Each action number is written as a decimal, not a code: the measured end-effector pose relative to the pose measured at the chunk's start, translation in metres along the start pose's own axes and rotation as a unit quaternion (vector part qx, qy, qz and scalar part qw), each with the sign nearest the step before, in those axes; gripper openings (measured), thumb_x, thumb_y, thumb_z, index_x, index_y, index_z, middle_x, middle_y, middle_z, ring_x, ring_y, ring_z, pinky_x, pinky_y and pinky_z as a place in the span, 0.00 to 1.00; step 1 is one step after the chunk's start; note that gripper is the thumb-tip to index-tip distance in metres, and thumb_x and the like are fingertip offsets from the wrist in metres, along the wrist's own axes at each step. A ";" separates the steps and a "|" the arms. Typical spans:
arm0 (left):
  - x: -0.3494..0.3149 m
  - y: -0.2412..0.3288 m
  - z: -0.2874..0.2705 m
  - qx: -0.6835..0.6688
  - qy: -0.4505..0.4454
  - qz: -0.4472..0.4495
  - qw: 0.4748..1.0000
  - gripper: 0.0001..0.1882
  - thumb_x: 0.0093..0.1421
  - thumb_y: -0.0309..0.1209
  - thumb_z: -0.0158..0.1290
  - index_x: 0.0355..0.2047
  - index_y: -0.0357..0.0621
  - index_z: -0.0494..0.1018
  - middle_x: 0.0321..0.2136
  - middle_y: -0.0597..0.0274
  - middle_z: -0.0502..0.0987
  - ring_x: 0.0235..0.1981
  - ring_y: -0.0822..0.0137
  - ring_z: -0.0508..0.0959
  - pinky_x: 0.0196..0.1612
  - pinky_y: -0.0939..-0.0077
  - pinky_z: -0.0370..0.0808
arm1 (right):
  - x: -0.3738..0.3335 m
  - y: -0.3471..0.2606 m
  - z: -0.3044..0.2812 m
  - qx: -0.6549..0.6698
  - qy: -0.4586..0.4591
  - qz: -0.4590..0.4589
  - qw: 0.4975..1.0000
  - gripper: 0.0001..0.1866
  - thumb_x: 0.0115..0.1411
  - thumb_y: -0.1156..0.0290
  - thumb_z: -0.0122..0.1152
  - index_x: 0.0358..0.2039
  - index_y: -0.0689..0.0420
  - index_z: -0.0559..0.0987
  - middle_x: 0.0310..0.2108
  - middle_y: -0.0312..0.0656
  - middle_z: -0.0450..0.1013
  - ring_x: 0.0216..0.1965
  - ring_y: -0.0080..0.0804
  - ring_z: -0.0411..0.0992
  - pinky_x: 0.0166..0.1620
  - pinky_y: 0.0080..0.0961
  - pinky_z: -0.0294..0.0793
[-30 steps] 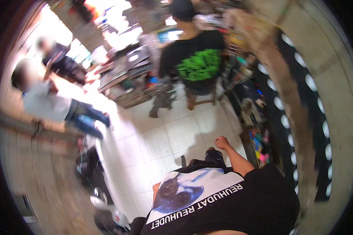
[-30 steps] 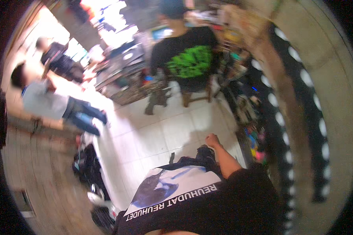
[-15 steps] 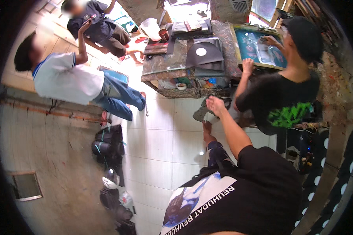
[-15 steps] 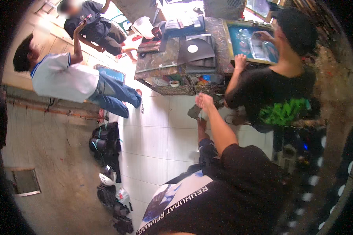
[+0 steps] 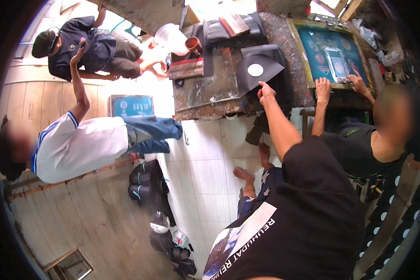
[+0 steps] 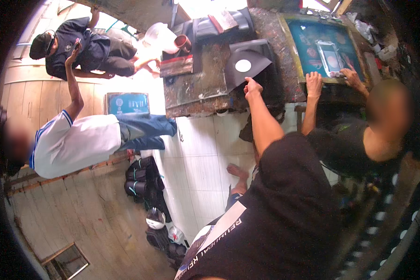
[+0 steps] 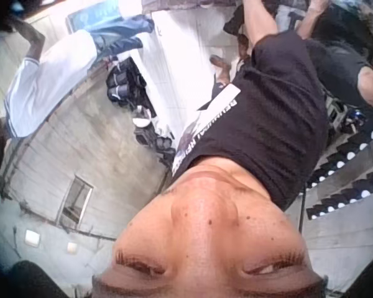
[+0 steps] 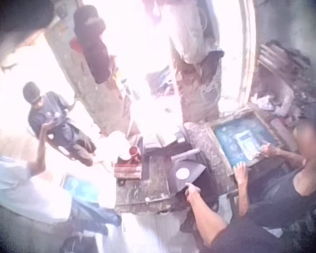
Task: The person repeatedly picks up black foam pieces with white circular patterns and places them on a wooden rack against the wall. The person also handles a black cap with a white circle and places it on a table. The task involves repetitive handling of these items without a clear final assembly state.
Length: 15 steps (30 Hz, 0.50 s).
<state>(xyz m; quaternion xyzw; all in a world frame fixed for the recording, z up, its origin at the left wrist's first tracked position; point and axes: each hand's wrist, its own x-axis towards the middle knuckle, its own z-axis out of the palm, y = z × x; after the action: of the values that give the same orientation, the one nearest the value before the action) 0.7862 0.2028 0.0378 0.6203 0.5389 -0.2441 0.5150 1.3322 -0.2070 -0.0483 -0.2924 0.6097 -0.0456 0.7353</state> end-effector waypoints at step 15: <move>0.014 0.504 0.136 -0.084 -0.477 0.409 0.773 0.24 0.66 0.38 0.40 0.59 0.44 0.53 0.37 0.68 0.70 0.34 0.81 0.69 0.38 0.89 0.66 | -0.266 -0.003 -0.064 0.001 -0.314 -0.348 0.884 0.10 0.54 0.75 0.57 0.37 0.57 0.69 0.22 0.27 0.65 0.21 0.11 0.59 0.23 0.11 0.58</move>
<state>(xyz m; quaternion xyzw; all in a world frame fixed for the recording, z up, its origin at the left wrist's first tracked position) 1.2886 0.1425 0.1680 0.5404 -0.0626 -0.2291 0.8072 1.2070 -0.1210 0.1797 -0.4838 0.2066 -0.2049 0.8254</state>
